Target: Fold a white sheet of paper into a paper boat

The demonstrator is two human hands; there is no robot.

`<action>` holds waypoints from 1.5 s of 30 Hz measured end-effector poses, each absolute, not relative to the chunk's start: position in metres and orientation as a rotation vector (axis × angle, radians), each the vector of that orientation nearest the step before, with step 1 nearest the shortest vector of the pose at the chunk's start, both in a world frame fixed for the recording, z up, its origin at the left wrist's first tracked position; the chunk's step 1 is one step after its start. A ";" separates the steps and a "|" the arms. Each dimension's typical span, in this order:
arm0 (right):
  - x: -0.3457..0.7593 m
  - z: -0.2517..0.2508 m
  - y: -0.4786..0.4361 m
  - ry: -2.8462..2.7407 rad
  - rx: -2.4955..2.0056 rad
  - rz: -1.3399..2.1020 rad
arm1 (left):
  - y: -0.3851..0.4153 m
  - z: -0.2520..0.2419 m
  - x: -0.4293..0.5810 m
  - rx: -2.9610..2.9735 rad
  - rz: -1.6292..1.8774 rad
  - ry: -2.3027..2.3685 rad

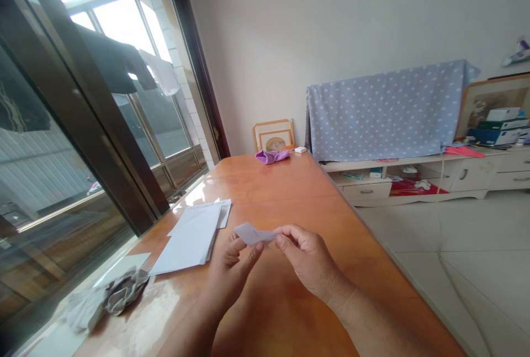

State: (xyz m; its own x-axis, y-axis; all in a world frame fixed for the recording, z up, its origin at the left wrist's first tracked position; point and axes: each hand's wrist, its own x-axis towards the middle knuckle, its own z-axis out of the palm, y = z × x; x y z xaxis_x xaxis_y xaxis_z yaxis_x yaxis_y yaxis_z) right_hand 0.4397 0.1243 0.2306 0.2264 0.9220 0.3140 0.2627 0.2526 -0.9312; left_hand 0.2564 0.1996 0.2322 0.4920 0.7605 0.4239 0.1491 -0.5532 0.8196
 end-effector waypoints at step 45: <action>0.435 0.227 0.123 -0.984 -1.199 1.068 | 0.198 0.234 0.261 1.308 0.882 0.628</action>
